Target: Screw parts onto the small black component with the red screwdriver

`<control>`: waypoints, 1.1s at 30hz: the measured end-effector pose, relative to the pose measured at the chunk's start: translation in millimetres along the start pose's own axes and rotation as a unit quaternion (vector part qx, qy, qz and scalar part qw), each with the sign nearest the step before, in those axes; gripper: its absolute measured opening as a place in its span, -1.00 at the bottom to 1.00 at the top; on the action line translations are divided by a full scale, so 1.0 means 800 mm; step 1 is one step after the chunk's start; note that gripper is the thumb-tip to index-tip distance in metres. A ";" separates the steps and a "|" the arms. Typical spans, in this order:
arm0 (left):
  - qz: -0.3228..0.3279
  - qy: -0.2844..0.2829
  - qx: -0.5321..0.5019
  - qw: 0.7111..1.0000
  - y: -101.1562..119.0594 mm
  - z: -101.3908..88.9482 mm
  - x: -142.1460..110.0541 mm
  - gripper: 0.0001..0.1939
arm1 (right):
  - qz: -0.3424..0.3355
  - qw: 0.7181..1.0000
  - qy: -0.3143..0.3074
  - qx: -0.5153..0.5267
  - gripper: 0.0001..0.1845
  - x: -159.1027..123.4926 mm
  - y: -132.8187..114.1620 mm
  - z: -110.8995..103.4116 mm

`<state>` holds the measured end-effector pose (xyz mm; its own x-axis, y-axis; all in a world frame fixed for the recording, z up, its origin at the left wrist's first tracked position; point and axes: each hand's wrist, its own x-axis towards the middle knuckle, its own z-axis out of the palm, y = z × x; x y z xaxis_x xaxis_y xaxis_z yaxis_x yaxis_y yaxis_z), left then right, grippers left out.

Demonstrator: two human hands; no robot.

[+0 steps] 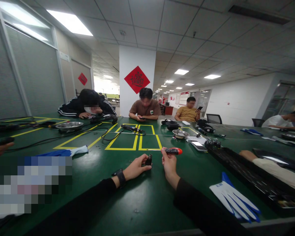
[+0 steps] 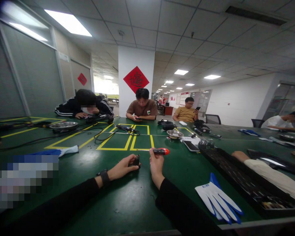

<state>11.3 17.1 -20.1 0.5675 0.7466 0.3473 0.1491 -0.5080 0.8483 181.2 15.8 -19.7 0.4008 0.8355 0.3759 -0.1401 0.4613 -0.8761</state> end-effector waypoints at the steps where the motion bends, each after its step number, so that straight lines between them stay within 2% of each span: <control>1: 0.011 -0.007 0.020 1.000 0.002 0.000 -0.001 -0.68 | -0.001 1.000 -0.003 0.002 -0.49 0.000 0.001 0.000; 5: 0.033 0.000 0.141 0.989 0.010 -0.009 -0.003 -0.62 | -0.006 1.000 -0.006 0.002 -0.51 0.000 0.005 -0.002; 8: 0.051 0.049 0.250 0.966 0.007 -0.043 0.002 -0.55 | 0.001 1.000 -0.004 0.002 -0.52 0.000 0.004 -0.004; 9: 0.043 0.087 0.290 0.952 0.000 -0.060 0.004 -0.55 | 0.006 1.000 -0.003 0.004 -0.51 -0.001 0.004 -0.004; 11: 0.002 0.142 0.388 0.911 -0.023 -0.098 0.004 -0.48 | 0.015 1.000 -0.004 0.012 -0.51 -0.001 0.004 -0.004; 13: -0.062 0.144 0.473 0.867 -0.055 -0.137 0.000 -0.37 | 0.022 1.000 -0.006 0.018 -0.52 -0.001 0.004 -0.004; 14: -0.102 0.125 0.501 0.851 -0.072 -0.155 -0.004 -0.31 | 0.024 0.999 -0.006 0.020 -0.53 -0.001 0.004 -0.003; 16: -0.186 0.103 0.517 0.829 -0.103 -0.183 -0.013 -0.26 | 0.028 0.999 -0.007 0.023 -0.54 -0.001 0.005 -0.002; 19: -0.209 0.090 0.528 0.818 -0.134 -0.212 -0.020 -0.28 | 0.033 0.999 -0.008 0.025 -0.52 -0.002 0.004 0.000; 24: -0.254 0.074 0.525 0.809 -0.152 -0.233 -0.015 -0.29 | 0.032 0.999 -0.010 0.018 -0.48 -0.003 0.004 0.000; 33: -0.281 0.122 0.541 0.783 -0.152 -0.236 -0.018 -0.21 | 0.038 0.999 -0.010 0.021 -0.50 -0.005 -0.001 0.001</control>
<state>-167.6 149.1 -52.9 0.0149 0.9756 0.2189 0.9938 -0.0386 0.1045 179.1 12.4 -20.4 0.3695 0.8742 0.3152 -0.2073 0.4082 -0.8891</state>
